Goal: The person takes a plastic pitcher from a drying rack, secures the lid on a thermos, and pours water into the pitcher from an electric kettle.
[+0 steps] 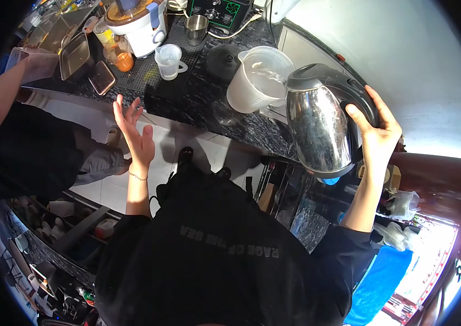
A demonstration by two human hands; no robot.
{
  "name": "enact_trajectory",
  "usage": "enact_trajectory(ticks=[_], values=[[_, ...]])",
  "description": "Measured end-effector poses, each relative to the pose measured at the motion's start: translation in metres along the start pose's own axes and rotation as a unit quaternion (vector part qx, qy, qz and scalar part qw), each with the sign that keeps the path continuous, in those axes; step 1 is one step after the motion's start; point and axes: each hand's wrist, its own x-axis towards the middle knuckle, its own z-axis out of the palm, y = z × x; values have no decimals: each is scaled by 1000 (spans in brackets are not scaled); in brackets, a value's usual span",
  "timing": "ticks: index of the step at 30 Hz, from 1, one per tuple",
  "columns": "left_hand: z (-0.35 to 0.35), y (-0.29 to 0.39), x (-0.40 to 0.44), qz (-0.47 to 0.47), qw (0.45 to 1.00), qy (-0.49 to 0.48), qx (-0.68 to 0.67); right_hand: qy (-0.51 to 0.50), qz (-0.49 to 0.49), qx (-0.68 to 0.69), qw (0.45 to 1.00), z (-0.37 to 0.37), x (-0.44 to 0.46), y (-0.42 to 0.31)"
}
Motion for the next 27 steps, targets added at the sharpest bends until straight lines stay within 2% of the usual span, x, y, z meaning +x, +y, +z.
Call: enact_trajectory(ticks=[4, 8, 27], values=[[-1, 2, -1, -1, 1000, 3, 7, -19, 16, -7, 1000, -3, 3, 0], [-4, 0, -3, -3, 1000, 10, 22, -18, -12, -30, 999, -3, 3, 5], [5, 5, 0, 5, 1000, -4, 22, -50, -24, -52, 997, -3, 14, -5]])
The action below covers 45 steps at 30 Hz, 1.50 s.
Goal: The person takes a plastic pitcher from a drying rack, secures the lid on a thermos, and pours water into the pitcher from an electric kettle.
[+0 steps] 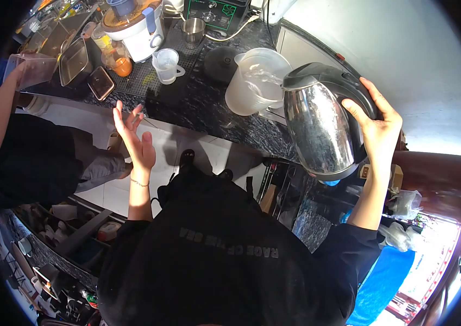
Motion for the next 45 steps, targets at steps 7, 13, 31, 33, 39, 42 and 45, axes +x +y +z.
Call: enact_trajectory(ticks=[7, 13, 31, 33, 39, 42, 45], values=[[3, 3, -2, -17, 1000, -15, -15, -4, 6, 1, 1000, 1, 0, -2], [4, 4, 1, -21, 999, -28, -15, -5, 11, 9, 1000, 1, 1, 0], [78, 33, 48, -9, 989, -14, -145, -6, 35, -6, 999, 0, -1, -7], [82, 34, 48, -7, 988, -16, -153, -9, 41, -9, 999, 1, 0, -11], [85, 32, 49, -14, 986, -7, -165, -20, 52, -6, 998, 2, 3, -19], [81, 29, 51, -25, 986, 0, -163, -15, 52, -1, 999, 4, 4, -19], [82, 25, 55, -58, 980, 0, -190, -3, 42, -4, 999, 4, 2, -15]])
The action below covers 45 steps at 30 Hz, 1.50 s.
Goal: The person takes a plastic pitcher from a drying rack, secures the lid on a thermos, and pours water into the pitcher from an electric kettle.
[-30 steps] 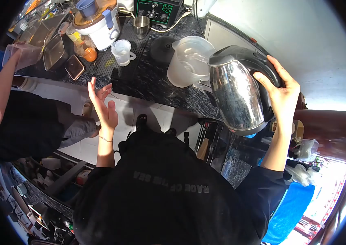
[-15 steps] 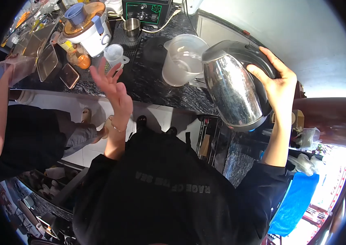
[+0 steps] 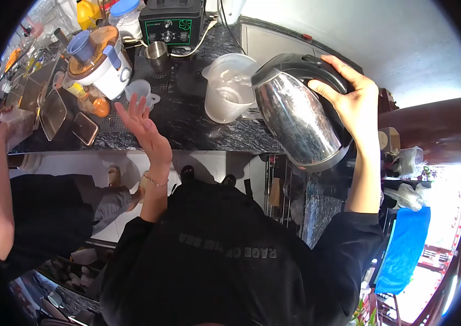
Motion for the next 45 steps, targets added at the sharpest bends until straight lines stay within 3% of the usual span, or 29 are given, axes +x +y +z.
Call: enact_trajectory(ticks=[16, 42, 45], values=[[31, -22, -8, -91, 993, -50, -57, -6, 1, -37, 999, 2, 5, -12], [9, -43, -26, -133, 987, -90, 11, -70, -7, -73, 995, 1, 23, -22], [5, -39, -23, -108, 990, -79, 37, -67, -49, -79, 993, 2, 23, -21]])
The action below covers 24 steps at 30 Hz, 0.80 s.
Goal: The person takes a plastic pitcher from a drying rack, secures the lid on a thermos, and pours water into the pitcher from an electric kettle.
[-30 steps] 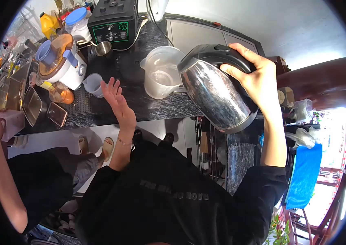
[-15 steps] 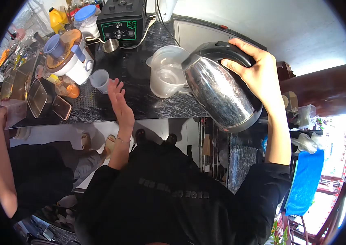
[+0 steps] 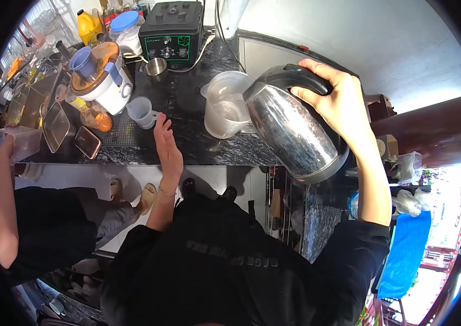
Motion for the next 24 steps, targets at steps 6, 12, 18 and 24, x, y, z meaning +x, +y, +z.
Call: enact_trajectory(ticks=[6, 12, 18, 24], values=[[-24, 5, 15, 1, 999, 44, 9, -13, -38, -19, 999, 1, 6, -1], [-26, 14, 18, 22, 998, 55, 27, -32, -65, -39, 997, 2, 9, -4], [-35, 18, 21, 26, 996, 77, 40, -41, -40, -41, 997, 4, 13, -6], [-24, 19, 6, 14, 998, 62, 18, -48, -49, -60, 996, 1, 17, -7]])
